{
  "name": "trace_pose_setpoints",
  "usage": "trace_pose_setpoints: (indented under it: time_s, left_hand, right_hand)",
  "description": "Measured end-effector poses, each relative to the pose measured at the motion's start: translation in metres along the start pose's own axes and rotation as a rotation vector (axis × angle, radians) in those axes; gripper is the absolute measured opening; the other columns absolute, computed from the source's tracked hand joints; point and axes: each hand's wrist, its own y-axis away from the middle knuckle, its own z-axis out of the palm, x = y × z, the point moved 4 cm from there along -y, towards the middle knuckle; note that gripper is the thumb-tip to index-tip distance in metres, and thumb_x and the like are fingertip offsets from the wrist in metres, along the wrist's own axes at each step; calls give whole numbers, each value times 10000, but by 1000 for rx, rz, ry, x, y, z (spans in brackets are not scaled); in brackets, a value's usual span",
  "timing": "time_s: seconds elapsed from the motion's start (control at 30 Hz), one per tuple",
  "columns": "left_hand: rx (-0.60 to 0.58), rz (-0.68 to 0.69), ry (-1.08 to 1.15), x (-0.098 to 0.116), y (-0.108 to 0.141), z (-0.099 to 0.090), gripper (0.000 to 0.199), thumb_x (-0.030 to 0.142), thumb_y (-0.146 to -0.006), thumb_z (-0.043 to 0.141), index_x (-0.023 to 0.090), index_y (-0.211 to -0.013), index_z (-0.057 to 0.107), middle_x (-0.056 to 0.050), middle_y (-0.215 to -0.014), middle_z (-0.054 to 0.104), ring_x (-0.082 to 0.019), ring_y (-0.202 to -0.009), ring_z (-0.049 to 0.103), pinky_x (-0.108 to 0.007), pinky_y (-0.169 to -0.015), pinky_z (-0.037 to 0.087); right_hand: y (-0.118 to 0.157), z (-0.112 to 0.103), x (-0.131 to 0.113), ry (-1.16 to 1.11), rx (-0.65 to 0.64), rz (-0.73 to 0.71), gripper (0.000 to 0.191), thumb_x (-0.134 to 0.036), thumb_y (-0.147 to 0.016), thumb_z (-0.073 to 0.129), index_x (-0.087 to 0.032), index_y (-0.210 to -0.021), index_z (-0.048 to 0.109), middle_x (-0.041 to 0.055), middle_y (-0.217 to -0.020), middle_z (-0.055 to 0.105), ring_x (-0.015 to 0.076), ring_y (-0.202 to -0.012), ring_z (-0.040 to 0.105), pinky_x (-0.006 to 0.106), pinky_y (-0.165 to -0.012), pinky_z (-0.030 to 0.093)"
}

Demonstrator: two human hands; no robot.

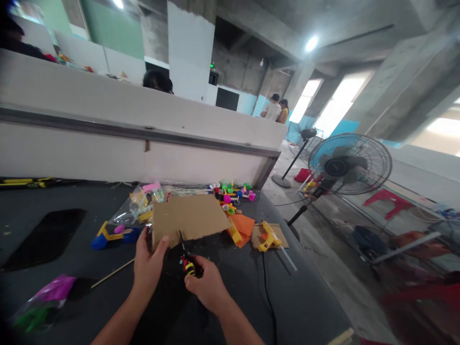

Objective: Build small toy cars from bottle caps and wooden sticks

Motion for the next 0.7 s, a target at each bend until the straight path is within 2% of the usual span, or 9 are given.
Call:
trace_pose_setpoints:
  time_s: [0.07,0.1,0.2,0.33,0.5,0.7]
  left_hand:
    - [-65,-203,81,-6,2,4,453,423,-706,637,145,-1057,568,-83,-924,648,-183,-730,621,-284,-630,506]
    - [-99,-291,113,-8,4,6,397,445,-693,639,140,-943,590,-53,-782,648,-151,-604,591,-255,-538,482]
    - [-154,-425,224,-8,11,12,359,466,-646,671,149,-769,555,15,-541,569,-101,-427,483,-206,-401,391]
    - [-187,-417,272,-2,17,16,359,448,-627,696,152,-758,542,23,-528,570,-95,-426,485,-188,-388,377]
    - [-193,-366,257,0,17,15,352,451,-625,700,152,-738,554,27,-535,568,-95,-429,489,-193,-396,390]
    - [-155,-391,311,-4,15,12,346,442,-629,709,156,-750,558,27,-546,574,-102,-444,502,-198,-411,411]
  right_hand:
    - [0,0,-1,-1,12,0,429,-159,-619,536,-174,-1036,636,23,-860,636,143,-707,551,240,-592,447]
    - [0,0,-2,-21,14,18,427,-168,-612,540,-169,-1027,637,19,-829,632,136,-679,546,239,-585,442]
    - [0,1,-3,-198,12,111,389,-233,-582,569,-149,-955,639,7,-734,601,116,-587,521,243,-552,436]
    - [0,4,-4,-421,28,186,355,-297,-566,612,-139,-883,630,16,-726,597,122,-603,542,246,-547,458]
    - [-4,10,-5,-423,-39,160,399,-204,-541,660,-135,-933,626,20,-798,616,108,-643,567,196,-534,423]
    - [-9,10,4,-458,-52,207,470,-172,-511,620,-135,-980,600,27,-784,625,133,-653,590,197,-503,397]
